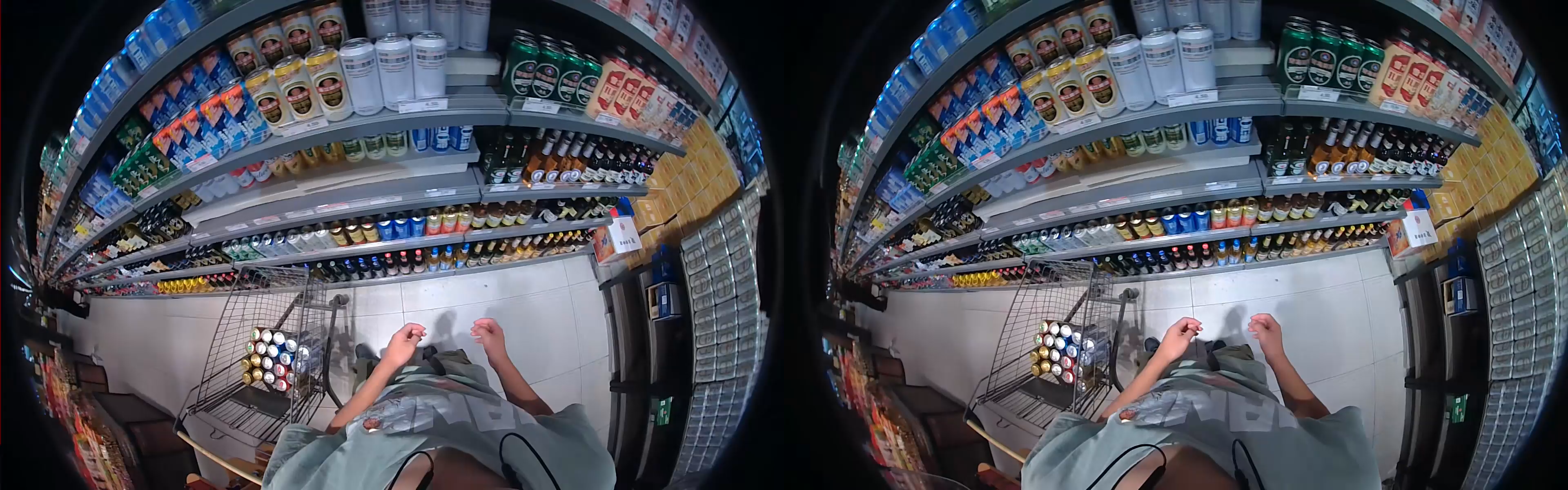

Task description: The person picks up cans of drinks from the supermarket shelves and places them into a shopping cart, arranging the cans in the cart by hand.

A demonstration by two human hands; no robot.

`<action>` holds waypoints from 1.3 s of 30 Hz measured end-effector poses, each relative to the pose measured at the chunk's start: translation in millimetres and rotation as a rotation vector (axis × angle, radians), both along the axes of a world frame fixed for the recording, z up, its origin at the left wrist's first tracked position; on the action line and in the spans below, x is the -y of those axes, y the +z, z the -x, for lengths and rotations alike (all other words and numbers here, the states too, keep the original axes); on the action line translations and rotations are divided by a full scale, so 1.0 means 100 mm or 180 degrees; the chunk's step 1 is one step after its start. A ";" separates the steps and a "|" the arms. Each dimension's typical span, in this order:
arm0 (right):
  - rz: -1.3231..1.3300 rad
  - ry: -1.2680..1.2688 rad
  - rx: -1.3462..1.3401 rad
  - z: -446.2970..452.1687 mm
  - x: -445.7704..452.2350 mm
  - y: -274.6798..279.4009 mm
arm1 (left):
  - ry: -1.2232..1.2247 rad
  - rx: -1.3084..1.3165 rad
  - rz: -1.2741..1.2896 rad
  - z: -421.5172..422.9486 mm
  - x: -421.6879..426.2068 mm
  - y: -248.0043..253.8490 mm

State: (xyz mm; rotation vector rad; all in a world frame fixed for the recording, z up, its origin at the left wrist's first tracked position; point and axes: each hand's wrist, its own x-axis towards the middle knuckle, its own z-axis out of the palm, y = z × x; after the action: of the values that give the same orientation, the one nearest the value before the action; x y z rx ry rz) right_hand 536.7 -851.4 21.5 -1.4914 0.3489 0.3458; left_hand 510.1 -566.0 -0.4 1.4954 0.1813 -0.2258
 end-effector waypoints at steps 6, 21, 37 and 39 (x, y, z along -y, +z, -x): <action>-0.0247 -0.0257 -0.0067 0.09 0.38 -0.01 | -0.1158 0.0516 -0.1492 -0.54 0.39 0.96; -0.0230 -0.0427 -0.0255 -0.39 0.56 -0.21 | -0.2482 0.0895 -0.1407 -1.49 1.07 0.78; 0.0083 0.1135 0.0494 -2.82 -0.14 0.33 | -0.1152 0.0943 -0.1802 -2.39 0.51 0.54; -0.0096 0.1584 0.0469 -2.88 -0.29 0.28 | -0.0895 0.0998 -0.2000 -2.20 0.41 0.49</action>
State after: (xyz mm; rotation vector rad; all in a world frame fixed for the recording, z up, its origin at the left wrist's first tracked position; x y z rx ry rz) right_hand 824.5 -822.7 49.9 -1.5535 -0.1518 0.6271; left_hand 730.4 -606.7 48.3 2.1593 -0.2361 -0.1610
